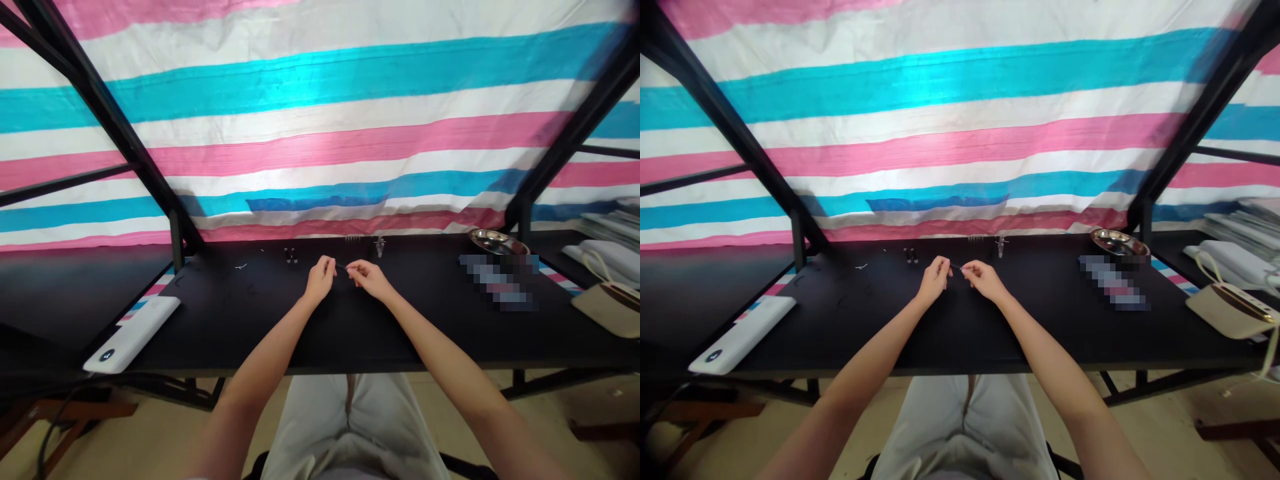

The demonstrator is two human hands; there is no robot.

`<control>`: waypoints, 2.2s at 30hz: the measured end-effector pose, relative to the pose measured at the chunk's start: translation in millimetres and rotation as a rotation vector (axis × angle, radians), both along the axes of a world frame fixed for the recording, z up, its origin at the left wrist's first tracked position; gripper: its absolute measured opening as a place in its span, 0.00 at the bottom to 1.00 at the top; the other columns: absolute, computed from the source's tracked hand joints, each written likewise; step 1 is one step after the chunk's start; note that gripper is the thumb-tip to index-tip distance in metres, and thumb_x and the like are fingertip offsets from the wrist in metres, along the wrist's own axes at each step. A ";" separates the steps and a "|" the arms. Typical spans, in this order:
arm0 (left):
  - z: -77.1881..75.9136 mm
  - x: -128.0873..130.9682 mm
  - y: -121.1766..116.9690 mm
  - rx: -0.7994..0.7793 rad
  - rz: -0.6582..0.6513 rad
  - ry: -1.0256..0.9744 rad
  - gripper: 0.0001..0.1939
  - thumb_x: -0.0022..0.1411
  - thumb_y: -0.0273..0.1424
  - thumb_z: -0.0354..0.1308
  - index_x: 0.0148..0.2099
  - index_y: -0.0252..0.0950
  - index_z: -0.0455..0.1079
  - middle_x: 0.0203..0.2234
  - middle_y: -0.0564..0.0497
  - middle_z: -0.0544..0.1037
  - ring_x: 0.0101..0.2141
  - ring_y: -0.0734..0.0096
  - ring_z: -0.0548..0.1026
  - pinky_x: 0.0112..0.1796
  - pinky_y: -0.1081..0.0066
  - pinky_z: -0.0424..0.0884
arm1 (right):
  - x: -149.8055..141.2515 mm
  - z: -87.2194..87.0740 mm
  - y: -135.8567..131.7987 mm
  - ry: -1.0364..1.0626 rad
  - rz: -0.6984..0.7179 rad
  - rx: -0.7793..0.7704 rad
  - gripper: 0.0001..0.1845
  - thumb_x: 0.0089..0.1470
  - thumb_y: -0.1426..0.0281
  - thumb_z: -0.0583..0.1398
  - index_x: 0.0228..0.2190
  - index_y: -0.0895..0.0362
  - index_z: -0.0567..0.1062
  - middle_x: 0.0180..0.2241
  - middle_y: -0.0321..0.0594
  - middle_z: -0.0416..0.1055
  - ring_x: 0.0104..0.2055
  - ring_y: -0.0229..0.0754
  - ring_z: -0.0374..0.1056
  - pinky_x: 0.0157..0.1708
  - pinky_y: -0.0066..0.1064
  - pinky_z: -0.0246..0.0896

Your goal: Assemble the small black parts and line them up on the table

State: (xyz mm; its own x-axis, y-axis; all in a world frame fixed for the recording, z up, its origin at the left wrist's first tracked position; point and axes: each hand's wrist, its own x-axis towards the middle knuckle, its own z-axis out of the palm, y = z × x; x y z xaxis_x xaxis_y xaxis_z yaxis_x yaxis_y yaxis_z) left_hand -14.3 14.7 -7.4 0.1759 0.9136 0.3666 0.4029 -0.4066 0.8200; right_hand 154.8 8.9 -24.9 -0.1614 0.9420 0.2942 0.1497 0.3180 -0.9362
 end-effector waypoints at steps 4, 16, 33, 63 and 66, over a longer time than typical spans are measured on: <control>0.8 -0.6 0.4 0.048 0.020 -0.012 0.15 0.63 0.42 0.42 0.33 0.36 0.61 0.20 0.57 0.68 0.19 0.80 0.65 0.25 0.78 0.61 | 3.6 -0.8 -1.1 -0.234 -0.010 0.143 0.13 0.51 0.61 0.57 0.34 0.57 0.72 0.26 0.36 0.67 0.23 0.33 0.61 0.26 0.28 0.60; -3.2 2.5 2.7 -0.034 -0.063 -0.073 0.14 0.56 0.42 0.53 0.33 0.34 0.65 0.20 0.55 0.70 0.15 0.83 0.62 0.18 0.79 0.58 | 10.0 -0.1 0.7 -0.298 -0.178 0.159 0.12 0.51 0.63 0.55 0.34 0.58 0.71 0.24 0.35 0.67 0.26 0.36 0.62 0.30 0.29 0.59; -2.1 0.7 -4.7 0.069 -0.226 0.222 0.11 0.59 0.38 0.50 0.41 0.37 0.64 0.25 0.56 0.70 0.18 0.82 0.61 0.23 0.78 0.59 | 7.7 3.5 -2.8 -0.388 0.042 0.142 0.13 0.50 0.61 0.56 0.26 0.58 0.71 0.20 0.32 0.64 0.21 0.33 0.57 0.23 0.25 0.53; -9.7 3.8 -2.4 0.086 -0.207 0.368 0.12 0.60 0.35 0.47 0.31 0.37 0.69 0.17 0.55 0.68 0.19 0.77 0.64 0.24 0.76 0.57 | 51.8 -13.1 41.0 -0.654 -0.636 -0.088 0.09 0.49 0.72 0.56 0.33 0.58 0.74 0.32 0.44 0.74 0.34 0.41 0.69 0.33 0.28 0.58; -9.9 3.7 -1.8 0.081 -0.203 0.373 0.12 0.60 0.35 0.47 0.31 0.36 0.69 0.18 0.55 0.68 0.20 0.76 0.64 0.24 0.76 0.57 | 57.7 -13.1 41.0 -0.662 -0.659 -0.098 0.08 0.49 0.74 0.56 0.32 0.59 0.74 0.31 0.45 0.74 0.35 0.41 0.70 0.35 0.28 0.59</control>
State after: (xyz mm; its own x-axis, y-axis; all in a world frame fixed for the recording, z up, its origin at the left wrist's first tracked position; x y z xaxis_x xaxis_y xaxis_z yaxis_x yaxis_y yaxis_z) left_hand -10.6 12.9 -17.3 0.4833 0.8176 0.3131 0.5709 -0.5654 0.5953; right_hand 212.4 49.9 -38.0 0.3073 0.9187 0.2479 0.7834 -0.0964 -0.6140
